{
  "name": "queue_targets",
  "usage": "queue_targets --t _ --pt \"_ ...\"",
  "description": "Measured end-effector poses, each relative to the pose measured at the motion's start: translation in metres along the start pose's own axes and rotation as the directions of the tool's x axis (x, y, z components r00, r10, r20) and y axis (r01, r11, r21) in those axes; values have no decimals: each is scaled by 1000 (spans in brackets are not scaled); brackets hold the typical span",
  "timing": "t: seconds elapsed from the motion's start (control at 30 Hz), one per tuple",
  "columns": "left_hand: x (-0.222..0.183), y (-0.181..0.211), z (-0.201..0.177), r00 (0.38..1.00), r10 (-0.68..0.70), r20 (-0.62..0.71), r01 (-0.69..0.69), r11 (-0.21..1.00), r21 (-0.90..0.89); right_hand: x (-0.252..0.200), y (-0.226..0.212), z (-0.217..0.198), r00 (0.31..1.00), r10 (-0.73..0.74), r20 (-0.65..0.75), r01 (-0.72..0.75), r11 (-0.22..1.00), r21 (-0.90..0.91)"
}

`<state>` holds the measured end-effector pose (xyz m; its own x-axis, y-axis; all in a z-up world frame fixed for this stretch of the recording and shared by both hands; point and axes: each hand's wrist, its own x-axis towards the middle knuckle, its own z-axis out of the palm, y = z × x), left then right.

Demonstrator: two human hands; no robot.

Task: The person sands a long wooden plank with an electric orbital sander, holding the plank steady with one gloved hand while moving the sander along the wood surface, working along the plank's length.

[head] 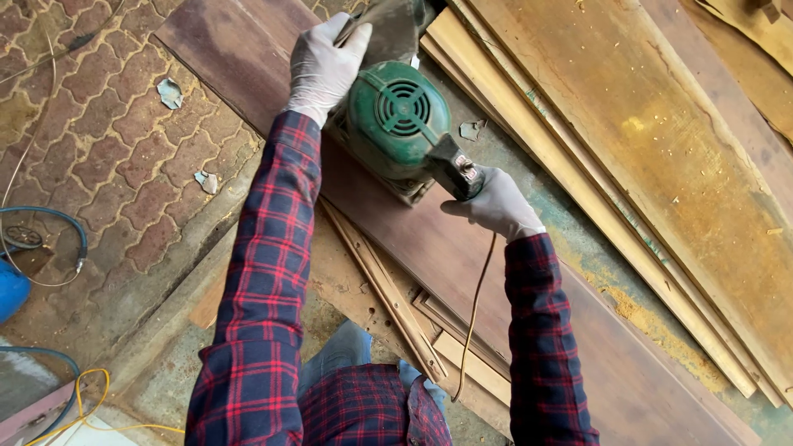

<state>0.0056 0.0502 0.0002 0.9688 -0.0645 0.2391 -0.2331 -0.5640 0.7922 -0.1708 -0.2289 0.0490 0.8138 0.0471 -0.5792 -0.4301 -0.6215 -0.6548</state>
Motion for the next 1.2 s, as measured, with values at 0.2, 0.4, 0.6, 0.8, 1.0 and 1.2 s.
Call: queue_targets --t 0.2,0.4,0.6,0.8,1.0,1.2 --pt "-21 1 -20 998 4 -70 -8 998 -57 0 2 12 1000 -27 4 28 997 -76" --pt "-52 21 1 996 21 -92 -27 997 -67 -33 31 8 997 -56 -45 46 978 -201" --pt "-96 68 35 997 -41 -72 36 997 -62 -76 83 -4 997 -60 -53 50 983 -177" --pt "-148 120 93 998 -13 -69 5 994 -110 -134 156 -22 996 11 -92 -26 987 -157" --pt "-214 177 160 997 57 -43 -59 997 -44 -215 213 -41 989 32 -144 -38 999 -38" --pt "-290 227 217 994 78 78 -66 988 -142 -278 331 -48 983 79 -164 -82 997 -11"
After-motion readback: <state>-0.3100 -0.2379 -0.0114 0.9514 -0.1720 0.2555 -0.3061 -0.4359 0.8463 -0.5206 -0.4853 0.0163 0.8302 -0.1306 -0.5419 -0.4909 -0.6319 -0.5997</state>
